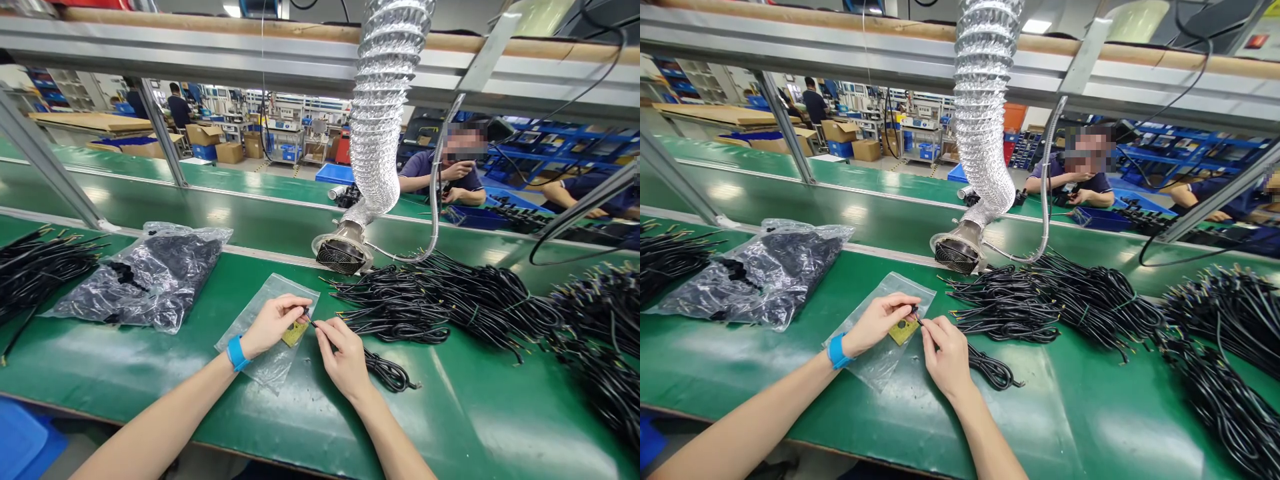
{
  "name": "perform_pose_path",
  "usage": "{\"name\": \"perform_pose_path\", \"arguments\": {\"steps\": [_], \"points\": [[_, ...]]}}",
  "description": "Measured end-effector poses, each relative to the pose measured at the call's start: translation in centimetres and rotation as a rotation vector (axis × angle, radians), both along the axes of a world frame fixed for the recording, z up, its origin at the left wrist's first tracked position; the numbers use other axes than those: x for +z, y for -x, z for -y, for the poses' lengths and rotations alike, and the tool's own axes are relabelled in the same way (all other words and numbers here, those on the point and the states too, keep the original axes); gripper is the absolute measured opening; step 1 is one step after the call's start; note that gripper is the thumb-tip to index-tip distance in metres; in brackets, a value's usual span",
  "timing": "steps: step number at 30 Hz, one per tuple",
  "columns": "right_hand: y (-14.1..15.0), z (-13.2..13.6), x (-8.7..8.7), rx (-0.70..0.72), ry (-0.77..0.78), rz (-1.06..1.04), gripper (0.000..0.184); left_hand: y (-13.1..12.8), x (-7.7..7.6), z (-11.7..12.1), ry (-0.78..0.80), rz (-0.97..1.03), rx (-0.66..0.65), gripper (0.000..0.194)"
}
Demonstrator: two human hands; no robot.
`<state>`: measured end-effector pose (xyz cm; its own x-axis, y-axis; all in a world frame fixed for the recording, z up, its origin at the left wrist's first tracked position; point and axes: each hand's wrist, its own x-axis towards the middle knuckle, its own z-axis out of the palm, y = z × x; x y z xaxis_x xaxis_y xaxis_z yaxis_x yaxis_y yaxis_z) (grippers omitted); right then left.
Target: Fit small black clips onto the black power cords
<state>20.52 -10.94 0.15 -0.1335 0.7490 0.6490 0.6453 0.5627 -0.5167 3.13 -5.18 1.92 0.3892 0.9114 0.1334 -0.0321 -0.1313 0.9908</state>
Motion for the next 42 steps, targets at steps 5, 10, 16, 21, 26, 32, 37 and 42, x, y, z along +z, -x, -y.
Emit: {"name": "perform_pose_path", "arguments": {"steps": [5, 10, 16, 21, 26, 32, 37, 42], "points": [[0.0, 0.1, -0.1, -0.006, -0.002, 0.038, 0.026, 0.0, 0.1, 0.0, 0.017, -0.011, 0.012, 0.037], [0.0, -0.1, -0.2, -0.045, 0.069, -0.004, 0.026, -0.2, 0.0, 0.3, 0.030, 0.029, -0.012, 0.033], [0.0, -0.2, -0.6, -0.062, 0.062, 0.009, 0.025, -0.1, -0.2, 0.4, 0.162, 0.003, -0.054, 0.038], [-0.1, 0.0, -0.9, -0.091, 0.084, 0.164, 0.027, -0.1, -0.3, 0.6, 0.071, -0.116, -0.068, 0.027], [0.1, 0.3, -0.9, -0.064, 0.179, 0.189, 0.025, -0.4, 0.1, 1.6, -0.341, -0.285, -0.014, 0.015], [0.2, 0.3, 0.0, 0.058, 0.353, -0.044, 0.029, -0.2, 0.2, 1.8, -0.490, -0.297, -0.085, 0.016], [0.3, 0.1, -0.1, -0.045, 0.344, -0.011, 0.022, -0.1, -0.1, 1.1, -0.434, -0.349, -0.032, 0.016], [0.2, 0.6, -0.5, -0.185, 0.219, 0.094, 0.017, -0.4, 0.1, 1.1, -0.316, -0.355, 0.084, 0.019]]}}
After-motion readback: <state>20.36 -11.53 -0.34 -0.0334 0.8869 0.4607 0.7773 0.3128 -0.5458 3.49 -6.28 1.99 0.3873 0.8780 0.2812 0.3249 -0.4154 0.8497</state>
